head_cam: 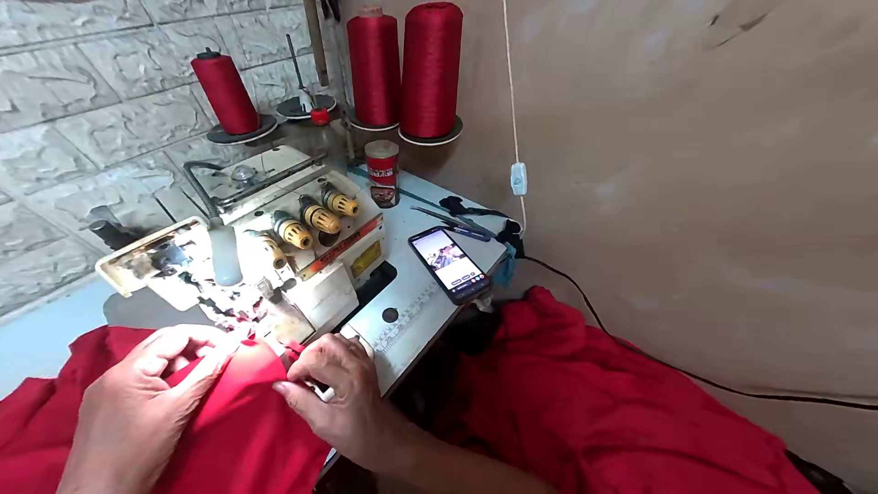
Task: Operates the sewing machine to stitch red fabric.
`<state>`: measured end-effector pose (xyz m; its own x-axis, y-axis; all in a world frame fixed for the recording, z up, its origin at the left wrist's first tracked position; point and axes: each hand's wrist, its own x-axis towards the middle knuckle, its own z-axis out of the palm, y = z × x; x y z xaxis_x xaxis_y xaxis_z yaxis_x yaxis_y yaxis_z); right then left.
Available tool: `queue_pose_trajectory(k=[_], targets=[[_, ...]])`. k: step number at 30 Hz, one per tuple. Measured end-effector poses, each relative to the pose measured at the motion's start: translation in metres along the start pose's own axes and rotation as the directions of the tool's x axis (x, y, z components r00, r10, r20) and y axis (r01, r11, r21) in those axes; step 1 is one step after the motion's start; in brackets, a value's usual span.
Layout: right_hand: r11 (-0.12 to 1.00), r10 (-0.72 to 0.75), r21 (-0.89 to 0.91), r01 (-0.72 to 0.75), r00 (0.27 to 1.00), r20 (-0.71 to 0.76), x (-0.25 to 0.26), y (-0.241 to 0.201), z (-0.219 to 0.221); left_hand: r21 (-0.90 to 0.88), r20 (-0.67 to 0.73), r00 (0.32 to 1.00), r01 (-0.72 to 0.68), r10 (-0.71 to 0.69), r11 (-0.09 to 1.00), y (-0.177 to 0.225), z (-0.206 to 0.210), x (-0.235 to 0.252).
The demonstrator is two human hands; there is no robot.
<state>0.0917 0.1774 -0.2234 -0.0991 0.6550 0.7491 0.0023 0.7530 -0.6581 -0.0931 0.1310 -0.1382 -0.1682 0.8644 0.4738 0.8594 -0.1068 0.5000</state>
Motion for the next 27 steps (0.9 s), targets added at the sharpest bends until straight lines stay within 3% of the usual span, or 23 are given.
queue_pose_trajectory(k=[3,5,7,16,20,24,27], targets=[[0.959,0.161,0.217,-0.182,0.981,0.112,-0.003,-0.010,-0.001,-0.017,0.008,1.000,-0.004,0.004,1.000,-0.002,0.000,0.000],[0.866,0.300,0.329,-0.377,0.918,0.261,-0.002,-0.015,-0.003,-0.020,0.008,1.000,0.002,-0.002,1.000,-0.005,0.000,-0.001],[0.805,0.368,0.353,-0.477,0.868,0.333,0.000,-0.014,-0.005,-0.007,-0.005,1.000,0.005,-0.005,1.000,-0.004,0.000,-0.002],[0.829,0.307,0.388,-0.402,0.908,0.285,0.000,-0.001,0.004,0.031,0.002,0.999,0.043,-0.043,0.999,0.019,-0.004,-0.001],[0.856,0.269,0.365,-0.366,0.919,0.289,-0.006,-0.005,0.004,0.009,0.088,0.976,0.199,-0.199,0.980,0.045,-0.014,0.001],[0.859,0.236,0.387,-0.334,0.931,0.279,-0.012,-0.011,0.001,0.267,-0.076,0.995,-0.041,0.063,0.963,0.025,0.004,-0.006],[0.859,0.218,0.396,-0.325,0.931,0.293,-0.016,-0.013,-0.002,0.310,-0.129,0.968,-0.165,0.213,0.936,0.031,0.010,-0.016]])
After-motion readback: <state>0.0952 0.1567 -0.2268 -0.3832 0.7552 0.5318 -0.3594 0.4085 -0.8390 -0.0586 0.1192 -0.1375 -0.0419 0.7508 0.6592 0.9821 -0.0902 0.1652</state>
